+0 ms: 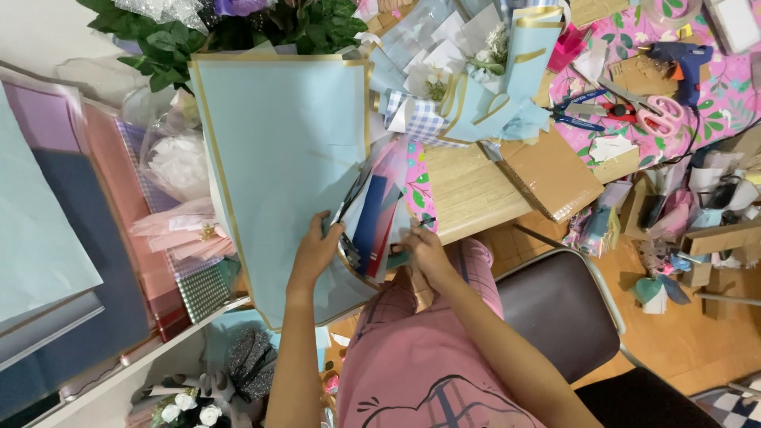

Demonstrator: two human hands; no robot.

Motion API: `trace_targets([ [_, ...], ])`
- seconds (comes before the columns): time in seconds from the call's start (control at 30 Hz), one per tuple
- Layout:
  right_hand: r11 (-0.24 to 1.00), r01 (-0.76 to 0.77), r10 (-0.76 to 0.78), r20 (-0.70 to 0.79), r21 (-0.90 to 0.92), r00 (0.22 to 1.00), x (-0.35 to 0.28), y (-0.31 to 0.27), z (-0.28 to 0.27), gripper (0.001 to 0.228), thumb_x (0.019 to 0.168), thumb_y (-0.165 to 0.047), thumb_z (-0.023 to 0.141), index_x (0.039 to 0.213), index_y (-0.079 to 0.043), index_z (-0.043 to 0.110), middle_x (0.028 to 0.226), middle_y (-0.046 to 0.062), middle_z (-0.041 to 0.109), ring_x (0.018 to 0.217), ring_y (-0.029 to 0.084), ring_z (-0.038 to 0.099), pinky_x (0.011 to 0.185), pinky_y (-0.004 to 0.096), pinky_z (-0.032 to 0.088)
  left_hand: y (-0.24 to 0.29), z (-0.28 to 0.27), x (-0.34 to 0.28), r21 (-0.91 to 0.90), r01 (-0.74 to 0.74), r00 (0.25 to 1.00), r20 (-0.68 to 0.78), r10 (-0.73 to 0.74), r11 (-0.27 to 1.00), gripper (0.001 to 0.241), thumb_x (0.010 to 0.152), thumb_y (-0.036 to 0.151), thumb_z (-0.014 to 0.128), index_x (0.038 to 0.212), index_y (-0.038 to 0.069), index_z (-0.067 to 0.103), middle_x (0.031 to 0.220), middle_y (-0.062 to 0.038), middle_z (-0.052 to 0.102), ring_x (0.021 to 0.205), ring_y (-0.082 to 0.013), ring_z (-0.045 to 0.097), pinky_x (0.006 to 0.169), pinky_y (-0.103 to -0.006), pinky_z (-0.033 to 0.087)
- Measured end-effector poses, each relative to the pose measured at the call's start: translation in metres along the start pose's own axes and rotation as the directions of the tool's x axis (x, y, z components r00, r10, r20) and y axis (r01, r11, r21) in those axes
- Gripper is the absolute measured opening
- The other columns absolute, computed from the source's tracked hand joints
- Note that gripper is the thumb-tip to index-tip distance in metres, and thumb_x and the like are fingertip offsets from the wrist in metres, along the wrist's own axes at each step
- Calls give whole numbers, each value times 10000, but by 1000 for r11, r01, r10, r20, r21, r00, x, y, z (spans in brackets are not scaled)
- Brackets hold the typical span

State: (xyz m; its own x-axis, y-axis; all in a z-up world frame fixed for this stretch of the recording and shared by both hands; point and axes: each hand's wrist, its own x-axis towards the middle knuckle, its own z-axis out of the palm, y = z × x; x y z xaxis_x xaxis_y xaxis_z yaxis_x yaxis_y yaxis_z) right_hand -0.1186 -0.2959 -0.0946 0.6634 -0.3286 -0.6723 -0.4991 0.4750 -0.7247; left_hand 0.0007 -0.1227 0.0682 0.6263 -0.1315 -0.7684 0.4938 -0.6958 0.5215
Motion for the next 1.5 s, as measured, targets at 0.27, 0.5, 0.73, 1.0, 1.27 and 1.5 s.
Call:
trace_targets([
  [0.27,962,-25,-28,-192,-272,981,-8,-8,-94,317,926,-139,599,1134,67,719,897,221,732,830,291,731,773,405,593,-11,3,13,22,-22,1000,2,22,1000,845,878,595,525,1557,113,384,1578,-284,367,1417,-461,414,1147,-574,364],
  [0.5,938,-35,-77,-307,-345,948,11,6,-167,263,922,-167,538,1046,-98,759,778,65,701,689,177,634,654,301,516,-4,1,7,7,-17,1000,4,17,1000,837,886,579,540,1560,109,382,1553,-296,403,1415,-466,415,1145,-576,366],
  [0.73,869,150,-308,-278,-471,910,-18,-62,-120,451,918,-73,519,1357,-4,598,939,212,710,880,301,707,821,405,540,4,-5,-7,-34,-24,999,20,25,999,881,879,607,555,1571,98,364,1583,-293,351,1445,-466,364,1163,-596,330],
  [1.0,938,247,-207,177,-244,962,-20,-32,-7,392,972,-224,671,1318,-62,584,1199,209,638,1039,323,654,892,463,567,4,-5,-7,-31,-36,999,27,37,999,857,890,576,546,1566,82,364,1568,-305,368,1452,-464,356,1167,-602,320],
  [1.27,921,240,-249,11,-307,969,24,19,0,267,849,-103,801,1024,-64,604,908,94,614,841,237,587,726,355,503,-2,-6,-5,-64,-49,998,31,51,997,860,901,573,562,1569,73,352,1599,-303,309,1474,-464,311,1175,-604,305],
  [1.5,974,178,-169,76,-139,983,19,12,-9,88,883,-33,697,865,-34,611,770,142,656,678,219,709,560,280,578,6,-6,-14,-65,-41,999,25,43,997,835,909,554,550,1567,79,356,1595,-298,320,1475,-455,313,1175,-600,308],
])
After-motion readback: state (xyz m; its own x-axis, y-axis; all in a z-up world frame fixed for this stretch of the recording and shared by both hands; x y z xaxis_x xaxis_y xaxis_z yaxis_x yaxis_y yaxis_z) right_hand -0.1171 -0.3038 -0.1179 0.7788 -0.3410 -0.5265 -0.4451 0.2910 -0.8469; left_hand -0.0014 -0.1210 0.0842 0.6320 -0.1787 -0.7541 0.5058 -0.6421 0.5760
